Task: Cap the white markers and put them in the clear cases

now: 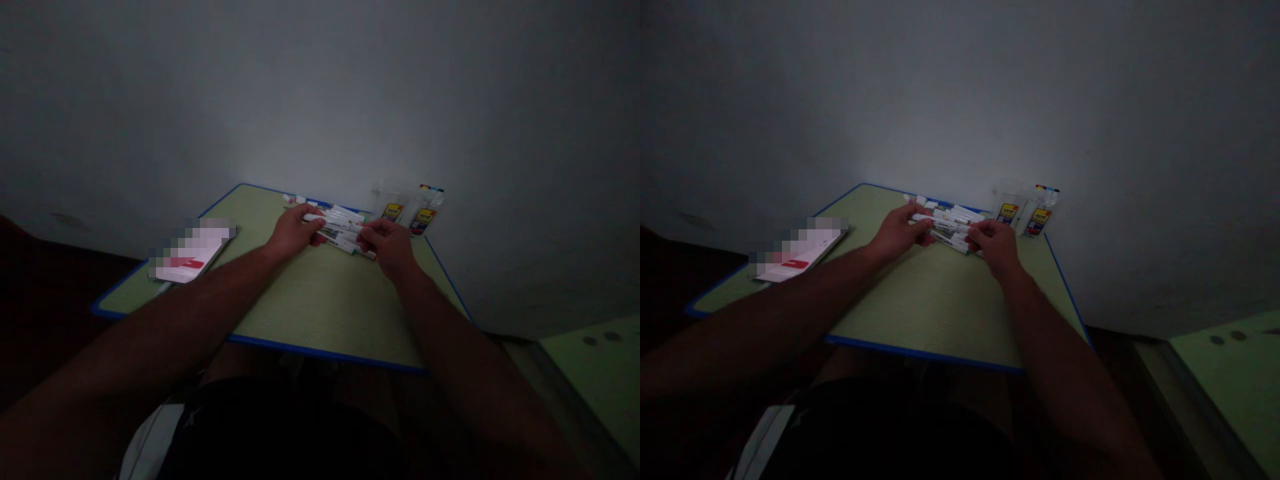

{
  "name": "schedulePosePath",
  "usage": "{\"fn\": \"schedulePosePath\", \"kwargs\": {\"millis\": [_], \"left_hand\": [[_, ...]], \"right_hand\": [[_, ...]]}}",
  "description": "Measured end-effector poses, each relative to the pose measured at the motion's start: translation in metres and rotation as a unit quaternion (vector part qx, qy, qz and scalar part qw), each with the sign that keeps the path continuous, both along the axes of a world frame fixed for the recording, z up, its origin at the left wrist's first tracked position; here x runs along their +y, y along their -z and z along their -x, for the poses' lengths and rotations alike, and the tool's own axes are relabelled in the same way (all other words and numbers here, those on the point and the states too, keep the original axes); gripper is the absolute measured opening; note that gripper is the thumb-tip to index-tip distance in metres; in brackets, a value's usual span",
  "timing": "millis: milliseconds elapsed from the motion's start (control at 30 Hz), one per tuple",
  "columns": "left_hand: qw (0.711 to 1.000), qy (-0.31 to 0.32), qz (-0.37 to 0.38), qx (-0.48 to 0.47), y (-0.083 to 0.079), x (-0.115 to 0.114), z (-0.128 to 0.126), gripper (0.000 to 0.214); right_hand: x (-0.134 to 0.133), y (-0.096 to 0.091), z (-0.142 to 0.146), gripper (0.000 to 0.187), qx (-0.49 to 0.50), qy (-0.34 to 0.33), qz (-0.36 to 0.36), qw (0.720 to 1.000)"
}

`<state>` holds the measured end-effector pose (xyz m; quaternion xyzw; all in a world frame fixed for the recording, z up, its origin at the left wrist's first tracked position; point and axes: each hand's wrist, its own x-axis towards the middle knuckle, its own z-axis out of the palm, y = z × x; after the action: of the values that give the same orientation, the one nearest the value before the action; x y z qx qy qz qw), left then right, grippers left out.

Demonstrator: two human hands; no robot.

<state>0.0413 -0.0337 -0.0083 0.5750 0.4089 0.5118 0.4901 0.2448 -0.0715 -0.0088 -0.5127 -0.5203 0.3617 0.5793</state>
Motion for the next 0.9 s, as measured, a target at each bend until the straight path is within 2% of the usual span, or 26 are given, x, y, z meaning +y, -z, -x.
{"fn": "schedulePosePath", "kwargs": {"millis": [300,633,900], "left_hand": [[1.0,0.004,-0.005,-0.006,0.001,0.001,0.001,0.01],[0.999,0.029,0.012,-0.039,0.002,-0.001,0.001,0.014],[0.994,0.005,0.032,-0.101,0.002,-0.001,-0.002,0.026]], "right_hand": [[-0.001,-0.001,0.001,0.019,-0.007,0.008,-0.002,1.0],[0.0,-0.002,-0.004,0.023,-0.017,-0.005,-0.013,1.0],[0.01,0.008,-0.011,0.024,-0.015,0.039,0.009,0.999]]}}
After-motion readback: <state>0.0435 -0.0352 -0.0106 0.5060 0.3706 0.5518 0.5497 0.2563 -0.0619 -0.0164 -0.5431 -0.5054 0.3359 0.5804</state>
